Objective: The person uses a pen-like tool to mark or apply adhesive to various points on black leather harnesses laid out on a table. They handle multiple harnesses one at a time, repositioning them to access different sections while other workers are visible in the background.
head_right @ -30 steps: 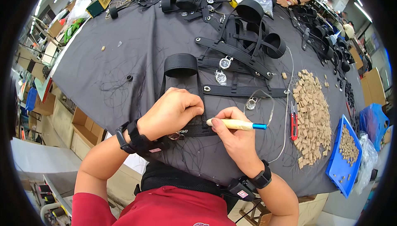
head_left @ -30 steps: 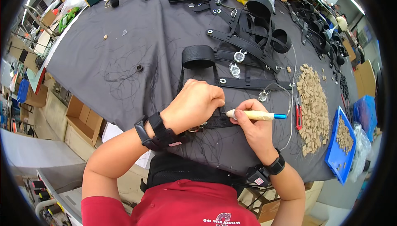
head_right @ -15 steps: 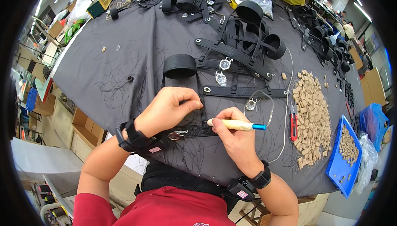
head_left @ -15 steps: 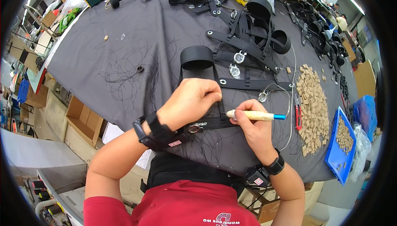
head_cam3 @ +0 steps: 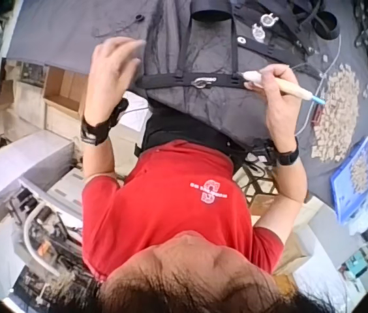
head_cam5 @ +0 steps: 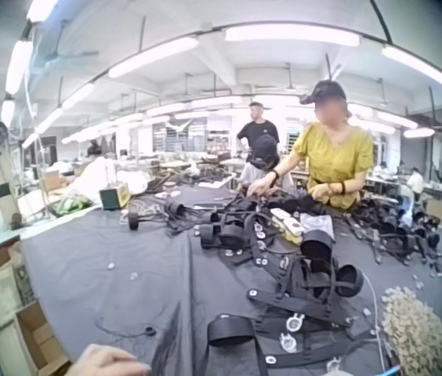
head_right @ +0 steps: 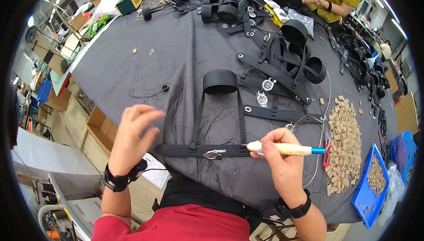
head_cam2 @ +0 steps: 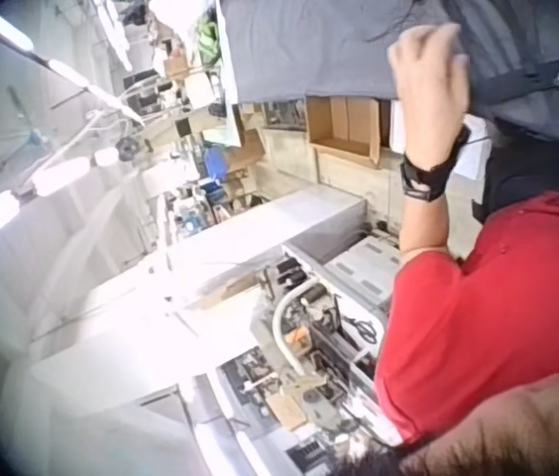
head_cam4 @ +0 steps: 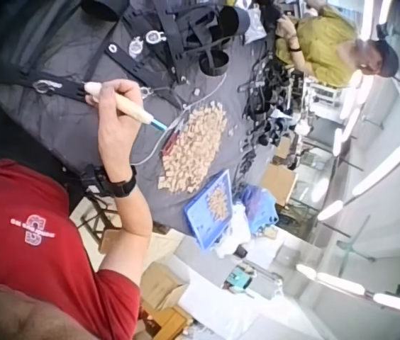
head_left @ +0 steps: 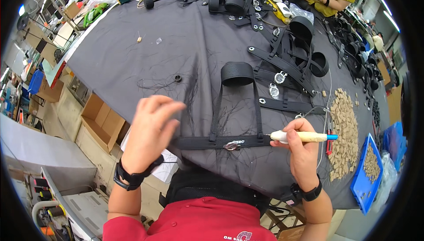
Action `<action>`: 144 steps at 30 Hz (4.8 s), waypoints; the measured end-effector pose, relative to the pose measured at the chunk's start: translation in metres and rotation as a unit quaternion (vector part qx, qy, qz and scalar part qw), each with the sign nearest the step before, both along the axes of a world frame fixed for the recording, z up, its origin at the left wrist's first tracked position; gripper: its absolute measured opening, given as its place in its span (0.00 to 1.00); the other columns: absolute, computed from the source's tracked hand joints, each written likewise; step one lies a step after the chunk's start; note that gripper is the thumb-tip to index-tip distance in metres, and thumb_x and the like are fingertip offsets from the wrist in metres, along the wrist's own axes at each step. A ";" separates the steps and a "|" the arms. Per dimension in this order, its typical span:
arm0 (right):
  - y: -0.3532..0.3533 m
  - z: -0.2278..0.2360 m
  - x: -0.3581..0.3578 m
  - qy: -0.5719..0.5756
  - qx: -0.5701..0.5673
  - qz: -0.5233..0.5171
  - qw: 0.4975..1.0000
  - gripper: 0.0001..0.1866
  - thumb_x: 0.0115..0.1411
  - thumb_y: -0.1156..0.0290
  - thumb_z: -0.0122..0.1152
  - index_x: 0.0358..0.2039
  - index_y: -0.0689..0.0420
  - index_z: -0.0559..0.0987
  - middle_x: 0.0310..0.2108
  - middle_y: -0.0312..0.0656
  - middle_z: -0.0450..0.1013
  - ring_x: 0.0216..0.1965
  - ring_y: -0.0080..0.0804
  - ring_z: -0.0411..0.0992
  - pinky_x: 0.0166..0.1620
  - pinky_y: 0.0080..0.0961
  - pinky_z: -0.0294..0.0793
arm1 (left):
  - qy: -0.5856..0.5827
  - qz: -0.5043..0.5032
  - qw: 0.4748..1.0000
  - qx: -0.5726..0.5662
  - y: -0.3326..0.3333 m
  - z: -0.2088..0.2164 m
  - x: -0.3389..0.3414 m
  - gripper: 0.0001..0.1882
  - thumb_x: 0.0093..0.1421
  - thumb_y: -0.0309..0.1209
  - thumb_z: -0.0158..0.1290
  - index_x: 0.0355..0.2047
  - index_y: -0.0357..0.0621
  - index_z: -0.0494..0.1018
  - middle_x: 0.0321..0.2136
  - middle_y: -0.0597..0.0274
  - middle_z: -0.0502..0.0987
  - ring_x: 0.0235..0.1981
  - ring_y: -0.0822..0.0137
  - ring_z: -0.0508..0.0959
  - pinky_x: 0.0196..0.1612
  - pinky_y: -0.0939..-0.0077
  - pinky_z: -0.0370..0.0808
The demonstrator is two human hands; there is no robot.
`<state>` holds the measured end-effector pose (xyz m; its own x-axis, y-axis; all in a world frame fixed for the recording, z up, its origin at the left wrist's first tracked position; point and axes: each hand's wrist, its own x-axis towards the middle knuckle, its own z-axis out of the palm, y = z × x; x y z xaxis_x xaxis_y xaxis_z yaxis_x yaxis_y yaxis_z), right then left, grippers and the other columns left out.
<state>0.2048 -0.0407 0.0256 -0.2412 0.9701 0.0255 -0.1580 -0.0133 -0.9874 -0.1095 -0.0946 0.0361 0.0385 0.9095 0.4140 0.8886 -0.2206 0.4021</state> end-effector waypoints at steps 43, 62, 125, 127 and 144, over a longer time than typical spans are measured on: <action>0.019 -0.044 -0.085 -0.016 -0.011 0.123 0.992 0.08 0.65 0.71 0.61 0.35 0.61 0.73 0.28 0.37 0.77 0.29 0.16 0.75 0.32 0.13 0.73 | -0.110 -0.251 0.950 -0.147 0.047 -0.037 0.010 0.05 0.56 0.22 0.55 0.32 0.38 0.70 0.31 0.56 0.70 0.33 0.53 0.75 0.35 0.63 0.73; 0.018 -0.044 -0.086 -0.034 -0.006 0.126 0.991 0.06 0.64 0.73 0.62 0.34 0.61 0.74 0.28 0.35 0.76 0.28 0.14 0.72 0.30 0.12 0.70 | -0.109 -0.241 0.952 -0.156 0.049 -0.036 0.012 0.04 0.57 0.23 0.55 0.32 0.39 0.70 0.31 0.56 0.70 0.33 0.53 0.76 0.35 0.62 0.74; -0.041 -0.002 0.008 0.191 0.042 -0.114 0.974 0.09 0.70 0.66 0.51 0.41 0.59 0.68 0.35 0.46 0.75 0.37 0.34 0.77 0.49 0.40 0.80 | 0.216 -0.315 0.922 0.060 0.016 -0.016 0.099 0.14 0.50 0.27 0.57 0.39 0.37 0.75 0.42 0.53 0.75 0.43 0.57 0.78 0.43 0.70 0.78; -0.034 -0.013 0.004 0.208 0.041 -0.135 0.968 0.09 0.71 0.66 0.51 0.42 0.59 0.68 0.35 0.46 0.75 0.38 0.34 0.77 0.51 0.40 0.79 | 0.146 -0.312 0.939 0.002 0.018 -0.020 0.099 0.12 0.50 0.26 0.59 0.37 0.39 0.75 0.40 0.56 0.75 0.47 0.55 0.76 0.47 0.64 0.77; -0.030 -0.027 -0.004 0.340 -0.003 -0.125 0.932 0.10 0.73 0.65 0.46 0.44 0.59 0.68 0.38 0.44 0.73 0.42 0.31 0.74 0.54 0.38 0.76 | -0.189 -0.254 0.919 -0.234 0.070 0.000 0.134 0.29 0.55 0.22 0.61 0.57 0.42 0.66 0.45 0.56 0.69 0.29 0.73 0.76 0.33 0.80 0.76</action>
